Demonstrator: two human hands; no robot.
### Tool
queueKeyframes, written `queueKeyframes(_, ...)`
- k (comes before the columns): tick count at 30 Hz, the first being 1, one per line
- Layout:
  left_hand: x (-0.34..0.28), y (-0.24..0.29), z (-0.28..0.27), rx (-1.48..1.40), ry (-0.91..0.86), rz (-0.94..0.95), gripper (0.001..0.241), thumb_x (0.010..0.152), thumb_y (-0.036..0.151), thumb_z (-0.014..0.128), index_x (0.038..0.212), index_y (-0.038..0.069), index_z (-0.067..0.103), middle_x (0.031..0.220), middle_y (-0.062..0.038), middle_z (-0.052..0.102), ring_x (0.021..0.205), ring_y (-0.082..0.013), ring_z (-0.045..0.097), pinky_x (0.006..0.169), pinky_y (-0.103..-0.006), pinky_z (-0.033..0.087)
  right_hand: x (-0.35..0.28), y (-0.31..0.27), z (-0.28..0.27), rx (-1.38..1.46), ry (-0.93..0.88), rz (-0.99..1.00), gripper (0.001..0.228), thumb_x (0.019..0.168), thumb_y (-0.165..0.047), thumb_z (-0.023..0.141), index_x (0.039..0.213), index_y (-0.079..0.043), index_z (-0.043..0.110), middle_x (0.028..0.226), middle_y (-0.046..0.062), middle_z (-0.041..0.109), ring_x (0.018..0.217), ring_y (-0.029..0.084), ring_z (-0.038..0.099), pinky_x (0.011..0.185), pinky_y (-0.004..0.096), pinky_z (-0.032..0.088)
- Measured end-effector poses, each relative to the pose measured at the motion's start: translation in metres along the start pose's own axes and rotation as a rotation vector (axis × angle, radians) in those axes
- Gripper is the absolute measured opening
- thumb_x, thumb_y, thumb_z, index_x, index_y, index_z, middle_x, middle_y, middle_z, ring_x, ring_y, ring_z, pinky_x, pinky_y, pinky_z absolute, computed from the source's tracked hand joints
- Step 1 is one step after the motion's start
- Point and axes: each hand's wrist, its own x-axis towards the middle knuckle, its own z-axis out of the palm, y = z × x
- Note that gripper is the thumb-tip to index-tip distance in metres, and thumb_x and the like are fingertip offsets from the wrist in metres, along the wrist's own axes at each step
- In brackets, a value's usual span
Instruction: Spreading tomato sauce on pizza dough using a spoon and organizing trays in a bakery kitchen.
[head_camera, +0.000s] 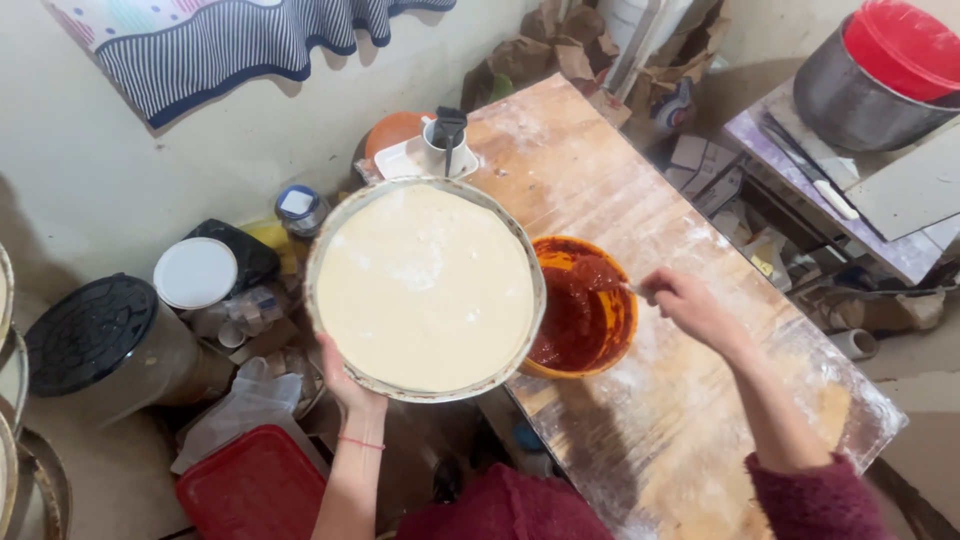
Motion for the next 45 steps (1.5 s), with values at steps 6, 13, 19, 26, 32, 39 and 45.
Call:
queueKeyframes(6,-0.006,-0.026,0.027,0.050,-0.041,-0.116,0.082,0.098,0.060,0.040,0.157,0.004,0.031,0.156,-0.021,0.043,0.142,-0.0323,0.047,0.110,-0.0462,0.049,-0.006,-0.094,-0.016,-0.096,-0.071,-0.116,0.030,0.089,-0.007,0.050,0.111,0.000,0.069,0.092,0.013,0.073,0.082,0.022,0.066,0.073,0.035,0.056)
queueKeyframes(13,-0.024,-0.038,0.066,-0.133,-0.180,-0.314,0.079,0.099,0.058,0.043,0.155,0.003,0.037,0.152,-0.021,0.048,0.136,-0.0341,0.052,0.108,-0.0450,0.049,0.009,-0.150,0.048,-0.139,-0.187,-0.402,0.021,0.091,-0.010,0.064,0.110,-0.003,0.069,0.101,0.011,0.075,0.090,0.021,0.072,0.082,0.034,0.060)
queueKeyframes(19,-0.030,-0.028,0.076,-0.234,-0.253,-0.403,0.076,0.103,0.055,0.040,0.156,0.001,0.036,0.155,-0.018,0.047,0.138,-0.0306,0.051,0.112,-0.0422,0.045,0.002,-0.147,0.022,-0.620,0.444,-0.823,0.031,0.092,0.002,0.062,0.119,-0.007,0.071,0.106,0.015,0.071,0.096,0.031,0.070,0.084,0.043,0.058)
queueKeyframes(26,-0.030,-0.026,0.083,-0.195,-0.297,-0.385,0.075,0.105,0.055,0.038,0.156,0.000,0.036,0.155,-0.019,0.047,0.138,-0.0303,0.051,0.112,-0.0425,0.044,-0.008,-0.160,0.034,-0.458,0.092,-0.879,0.038,0.088,-0.002,0.062,0.122,-0.016,0.073,0.108,0.012,0.073,0.092,0.027,0.071,0.080,0.038,0.060)
queueKeyframes(32,-0.030,-0.017,0.094,-0.202,-0.307,-0.411,0.078,0.102,0.057,0.039,0.157,0.002,0.034,0.156,-0.017,0.046,0.139,-0.0294,0.051,0.113,-0.0417,0.045,-0.005,-0.162,0.034,-0.413,0.414,-0.602,0.036,0.090,0.000,0.064,0.125,-0.008,0.072,0.114,0.019,0.069,0.100,0.034,0.069,0.085,0.041,0.057)
queueKeyframes(39,-0.021,-0.013,0.102,-0.179,-0.356,-0.385,0.077,0.103,0.056,0.041,0.156,0.000,0.035,0.155,-0.020,0.047,0.138,-0.0310,0.051,0.113,-0.0431,0.045,-0.013,-0.175,0.042,-0.188,-0.013,-0.460,0.030,0.093,-0.013,0.066,0.122,-0.014,0.074,0.109,0.009,0.072,0.091,0.024,0.071,0.082,0.036,0.059)
queueKeyframes(45,-0.011,-0.013,0.100,-0.193,-0.357,-0.392,0.075,0.104,0.055,0.042,0.154,0.000,0.038,0.152,-0.018,0.050,0.135,-0.0290,0.054,0.112,-0.0420,0.048,-0.006,-0.165,0.015,-0.285,-0.241,-0.809,0.031,0.090,-0.018,0.067,0.120,-0.018,0.076,0.107,0.006,0.076,0.098,0.022,0.070,0.087,0.036,0.060)
